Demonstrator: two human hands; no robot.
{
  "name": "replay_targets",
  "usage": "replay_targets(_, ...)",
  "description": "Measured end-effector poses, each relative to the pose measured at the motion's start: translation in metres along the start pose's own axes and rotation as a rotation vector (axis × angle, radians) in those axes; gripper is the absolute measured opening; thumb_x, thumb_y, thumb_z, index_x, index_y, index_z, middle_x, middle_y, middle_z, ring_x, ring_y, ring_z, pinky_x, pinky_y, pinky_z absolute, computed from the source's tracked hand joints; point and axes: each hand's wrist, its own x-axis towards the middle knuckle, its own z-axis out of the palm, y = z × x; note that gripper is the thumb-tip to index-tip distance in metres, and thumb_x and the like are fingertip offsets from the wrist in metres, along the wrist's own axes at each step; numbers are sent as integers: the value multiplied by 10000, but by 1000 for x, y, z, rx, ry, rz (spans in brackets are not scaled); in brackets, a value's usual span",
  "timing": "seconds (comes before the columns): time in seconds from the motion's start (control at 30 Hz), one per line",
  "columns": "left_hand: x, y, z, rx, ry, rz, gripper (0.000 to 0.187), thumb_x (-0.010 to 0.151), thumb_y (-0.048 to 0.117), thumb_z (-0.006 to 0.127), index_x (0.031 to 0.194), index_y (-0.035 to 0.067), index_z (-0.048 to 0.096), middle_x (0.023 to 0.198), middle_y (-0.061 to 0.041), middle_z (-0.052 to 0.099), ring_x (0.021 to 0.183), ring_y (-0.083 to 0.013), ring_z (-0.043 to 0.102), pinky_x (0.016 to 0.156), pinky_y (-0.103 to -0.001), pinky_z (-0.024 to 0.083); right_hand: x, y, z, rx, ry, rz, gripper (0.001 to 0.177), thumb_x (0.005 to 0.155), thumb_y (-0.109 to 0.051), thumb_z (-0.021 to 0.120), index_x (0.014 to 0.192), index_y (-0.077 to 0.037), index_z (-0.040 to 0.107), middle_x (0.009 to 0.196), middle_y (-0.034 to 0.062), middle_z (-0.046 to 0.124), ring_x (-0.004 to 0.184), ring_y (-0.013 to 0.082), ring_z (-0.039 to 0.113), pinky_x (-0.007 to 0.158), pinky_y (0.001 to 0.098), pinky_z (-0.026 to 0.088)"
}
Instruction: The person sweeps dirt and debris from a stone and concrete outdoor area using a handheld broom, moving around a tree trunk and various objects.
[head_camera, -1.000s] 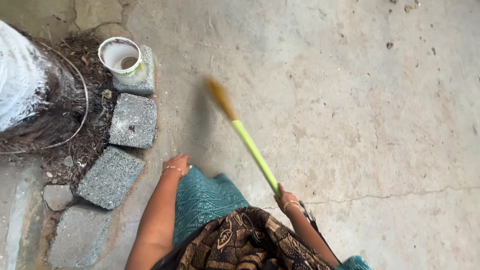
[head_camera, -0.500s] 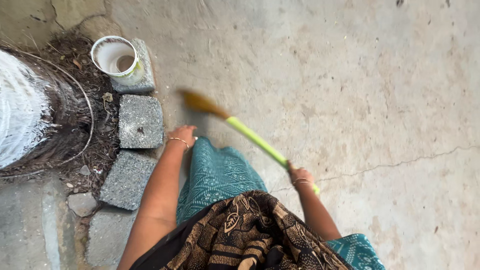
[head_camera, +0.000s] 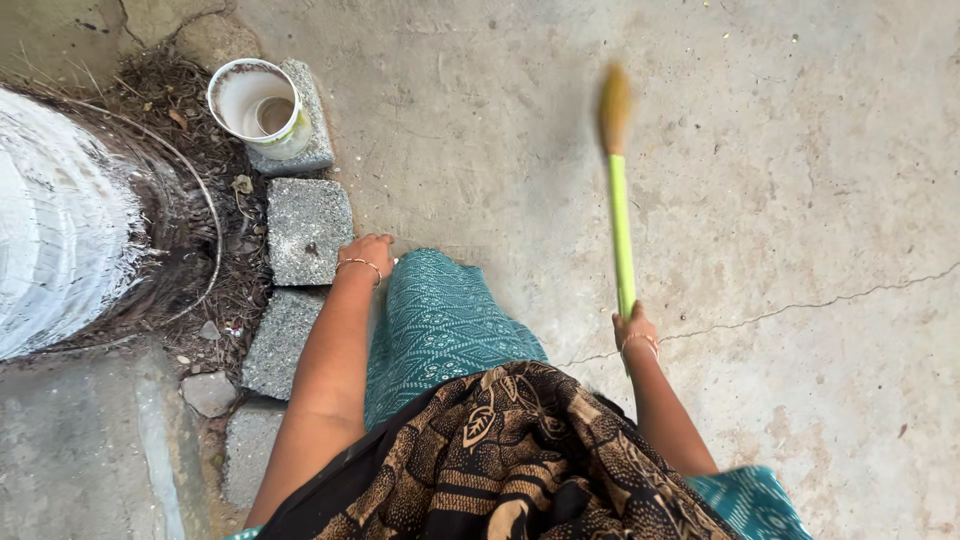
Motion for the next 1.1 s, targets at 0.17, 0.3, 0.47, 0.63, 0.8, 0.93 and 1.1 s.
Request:
replay_targets(0.17, 1, 2, -3, -4, -26, 0, 544, 943, 389, 673, 1455, 273, 531, 1475, -54, 549, 1348, -288, 543, 1080, -493, 467, -24, 4, 10, -205, -230, -159, 589, 1035, -452, 526, 1586, -322, 362, 839, 116, 744, 580, 181, 632, 465, 297, 522)
replay_targets(0.3, -5, 2, -13, 0, -17, -10, 524, 957, 406, 661, 1451, 276, 542, 1457, -61, 565, 1333, -299, 555, 1082, -486, 467, -41, -24, 34, -439, -249, -523, 576, 1061, -458, 427, 1606, -340, 280, 757, 46, 668, 512, 125, 544, 416, 272, 464)
replay_targets(0.47, -13, -6, -11, 7, -6, -32, 517, 960, 410, 662, 1449, 284, 552, 1445, -58, 581, 1327, -297, 565, 1095, -485, 460, -45, -78, 58, -569, -422, -492, 536, 1080, -415, 409, 1596, -419, 265, 752, 34, 628, 505, 117, 526, 401, 259, 450)
replay_targets(0.63, -9, -26, 14, -26, -8, -51, 538, 940, 395, 685, 1451, 300, 546, 1457, -57, 568, 1337, -287, 552, 1098, -498, 447, -14, -51, 27, -413, -337, -173, 549, 1075, -485, 406, 1601, -435, 256, 839, 75, 679, 580, 142, 556, 463, 267, 460)
replay_targets(0.8, -16, -41, 31, -29, -8, -102, 542, 938, 399, 688, 1449, 298, 537, 1492, -40, 533, 1343, -283, 539, 1091, -502, 444, 24, -46, -3, -176, -113, -58, 549, 1047, -511, 507, 1549, -314, 404, 1116, 189, 718, 882, 292, 705, 731, 413, 578)
replay_targets(0.93, -21, -37, 36, -67, -32, -125, 536, 951, 399, 672, 1461, 309, 532, 1484, -37, 551, 1334, -287, 563, 1089, -498, 460, 43, -47, -19, -96, -5, -103, 609, 1005, -510, 589, 1531, -243, 439, 1138, 234, 710, 970, 381, 682, 823, 484, 560)
replay_targets(1.1, -27, -4, 40, -50, -41, -113, 535, 950, 398, 674, 1456, 300, 528, 1463, -44, 556, 1336, -288, 550, 1098, -524, 432, 28, -19, -20, -138, -163, -109, 589, 1036, -485, 461, 1593, -339, 340, 987, 209, 743, 803, 310, 733, 680, 435, 635)
